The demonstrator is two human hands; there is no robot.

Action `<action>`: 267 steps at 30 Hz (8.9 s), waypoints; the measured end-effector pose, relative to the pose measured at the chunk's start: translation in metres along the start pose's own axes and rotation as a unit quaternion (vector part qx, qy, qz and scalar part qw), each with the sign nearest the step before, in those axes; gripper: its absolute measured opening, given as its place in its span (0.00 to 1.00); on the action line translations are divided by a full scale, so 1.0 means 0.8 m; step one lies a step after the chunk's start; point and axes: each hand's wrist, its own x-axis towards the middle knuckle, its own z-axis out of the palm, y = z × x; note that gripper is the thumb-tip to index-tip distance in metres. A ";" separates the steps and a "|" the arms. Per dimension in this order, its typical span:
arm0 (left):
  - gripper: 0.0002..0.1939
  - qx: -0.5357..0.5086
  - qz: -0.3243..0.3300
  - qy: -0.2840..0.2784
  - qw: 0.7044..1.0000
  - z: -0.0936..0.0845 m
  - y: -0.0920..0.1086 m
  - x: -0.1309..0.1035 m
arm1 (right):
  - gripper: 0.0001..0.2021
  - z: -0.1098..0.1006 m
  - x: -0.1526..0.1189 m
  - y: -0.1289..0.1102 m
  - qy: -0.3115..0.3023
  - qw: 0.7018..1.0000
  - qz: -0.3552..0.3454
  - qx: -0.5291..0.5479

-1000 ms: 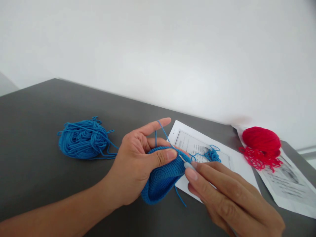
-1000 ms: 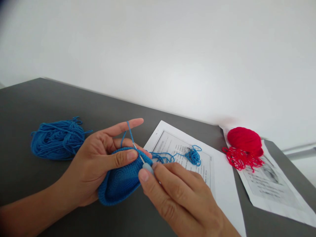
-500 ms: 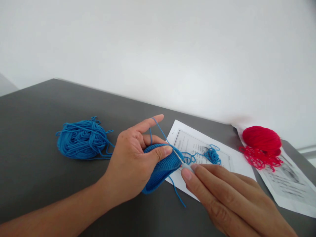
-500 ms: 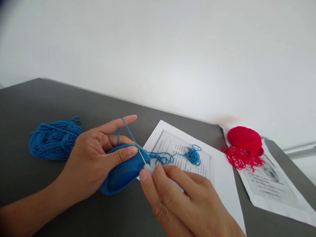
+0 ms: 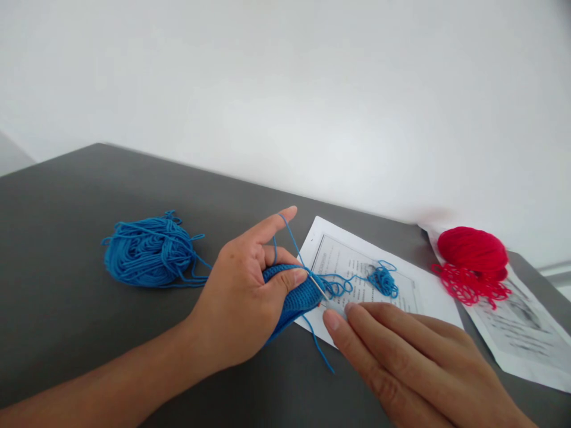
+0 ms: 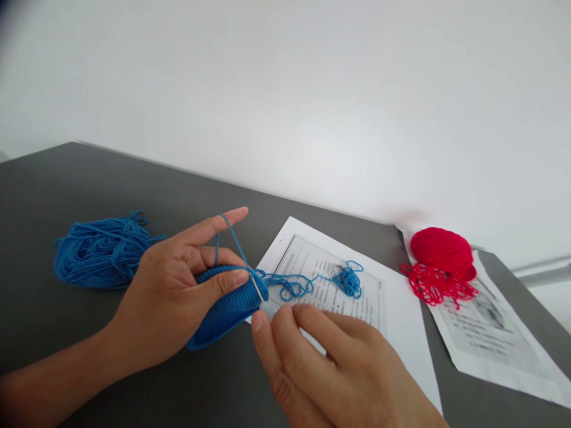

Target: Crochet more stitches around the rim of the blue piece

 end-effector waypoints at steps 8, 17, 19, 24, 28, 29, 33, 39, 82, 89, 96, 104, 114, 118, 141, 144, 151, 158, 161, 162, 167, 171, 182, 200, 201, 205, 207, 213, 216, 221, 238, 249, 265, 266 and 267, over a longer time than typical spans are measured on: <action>0.39 0.031 0.020 -0.064 0.997 -0.005 -0.004 0.002 | 0.13 -0.012 0.006 -0.002 -0.021 0.998 0.053 0.035; 0.41 0.026 0.005 -0.117 0.993 -0.009 -0.005 0.004 | 0.14 -0.011 -0.009 0.017 0.063 0.932 0.227 0.277; 0.41 0.008 0.008 -0.113 0.993 -0.010 -0.003 0.004 | 0.13 0.000 -0.011 0.013 0.112 0.834 0.333 0.425; 0.40 -0.021 0.009 -0.064 0.998 -0.005 -0.001 0.001 | 0.09 0.031 0.007 -0.004 0.204 0.491 0.518 0.670; 0.37 -0.040 0.021 -0.031 0.999 0.007 -0.002 -0.006 | 0.08 0.047 0.018 -0.023 0.258 0.475 0.501 0.676; 0.36 -0.033 0.028 -0.015 0.999 0.011 -0.003 -0.008 | 0.08 0.050 0.018 -0.027 0.267 0.502 0.488 0.662; 0.33 -0.004 0.031 0.055 0.998 0.021 -0.004 -0.012 | 0.10 0.058 0.010 -0.037 0.268 0.677 0.429 0.534; 0.34 -0.002 0.036 0.046 0.998 0.018 -0.004 -0.016 | 0.22 0.052 0.010 -0.034 0.227 0.881 0.277 0.309; 0.37 -0.272 -0.138 -0.138 0.942 -0.015 -0.007 0.008 | 0.24 0.000 -0.004 0.026 0.097 0.943 0.152 0.280; 0.38 -0.229 -0.144 -0.162 0.949 -0.020 -0.005 0.013 | 0.25 -0.009 -0.010 0.031 0.089 0.951 0.144 0.257; 0.33 -0.203 -0.144 -0.192 0.949 -0.020 -0.006 0.014 | 0.21 -0.017 -0.014 0.032 0.071 0.951 0.149 0.263; 0.30 -0.195 -0.143 -0.223 0.944 -0.022 -0.008 0.014 | 0.18 -0.027 -0.007 0.033 0.046 0.955 0.148 0.254; 0.30 -0.219 -0.148 -0.261 0.929 -0.025 -0.014 0.018 | 0.10 -0.032 0.000 0.031 0.034 0.901 0.236 0.362; 0.29 -0.224 -0.151 -0.265 0.926 -0.023 -0.013 0.016 | 0.11 -0.026 -0.004 0.029 0.048 0.869 0.266 0.414; 0.35 -0.193 -0.084 -0.089 0.974 0.014 -0.009 -0.012 | 0.08 0.041 0.017 -0.015 0.227 0.474 0.489 0.696; 0.36 -0.176 -0.093 -0.098 0.975 0.013 -0.010 -0.012 | 0.08 0.043 0.016 -0.015 0.230 0.480 0.492 0.688; 0.50 -0.210 -0.125 -0.126 0.961 0.010 -0.008 -0.008 | 0.07 0.041 0.017 -0.018 0.231 0.505 0.486 0.675; 0.57 -0.242 -0.127 -0.122 0.954 0.009 -0.006 -0.009 | 0.08 0.044 0.009 -0.024 0.231 0.585 0.460 0.627; 0.59 -0.244 -0.124 -0.118 0.954 0.008 -0.005 -0.010 | 0.08 0.046 0.003 -0.025 0.226 0.603 0.455 0.615; 0.59 -0.247 -0.123 -0.116 0.954 0.008 -0.005 -0.010 | 0.09 0.046 0.001 -0.026 0.223 0.607 0.455 0.612; 0.61 -0.246 -0.115 -0.108 0.956 0.009 -0.006 -0.011 | 0.08 0.042 0.002 -0.025 0.210 0.623 0.465 0.593; 0.60 -0.243 -0.113 -0.105 0.958 0.009 -0.005 -0.012 | 0.08 0.041 0.006 -0.024 0.205 0.645 0.465 0.571; 0.59 -0.240 -0.112 -0.132 0.955 0.007 -0.002 -0.014 | 0.07 0.038 0.020 -0.025 0.248 0.611 0.472 0.586; 0.58 -0.210 -0.086 -0.103 0.968 0.009 -0.002 -0.016 | 0.10 0.045 0.005 -0.024 0.207 0.637 0.474 0.572; 0.59 -0.210 -0.085 -0.097 0.969 0.010 -0.001 -0.016 | 0.11 0.044 0.005 -0.026 0.200 0.634 0.489 0.565; 0.62 -0.207 -0.096 -0.063 0.972 0.013 0.001 -0.016 | 0.18 0.043 0.010 -0.032 0.171 0.589 0.573 0.543; 0.62 -0.193 -0.094 -0.049 0.975 0.014 -0.001 -0.015 | 0.19 0.045 0.013 -0.032 0.164 0.571 0.579 0.559; 0.49 -0.217 -0.076 -0.002 0.973 0.022 -0.009 -0.014 | 0.14 0.058 0.011 -0.026 0.200 0.580 0.515 0.599; 0.37 -0.274 -0.072 0.035 0.958 0.024 -0.009 -0.010 | 0.13 0.060 0.009 -0.027 0.207 0.580 0.507 0.603; 0.21 -0.237 -0.060 0.095 0.965 0.021 -0.004 -0.006 | 0.13 0.062 0.008 -0.031 0.212 0.579 0.497 0.610; 0.05 -0.264 0.002 0.103 0.959 0.010 -0.009 0.010 | 0.13 0.066 0.006 -0.029 0.159 0.594 0.491 0.617; 0.08 -0.282 -0.007 0.100 0.954 0.008 -0.004 0.007 | 0.12 0.065 0.009 -0.029 0.164 0.592 0.489 0.620; 0.44 -0.045 0.010 -0.018 0.999 0.015 -0.012 -0.013 | 0.16 0.053 0.017 -0.010 0.212 0.535 0.569 0.587; 0.44 -0.046 -0.003 -0.019 0.999 0.017 -0.012 -0.013 | 0.16 0.052 0.018 -0.009 0.214 0.534 0.571 0.586; 0.44 -0.053 -0.016 -0.020 0.998 0.018 -0.011 -0.013 | 0.16 0.052 0.018 -0.009 0.213 0.535 0.571 0.585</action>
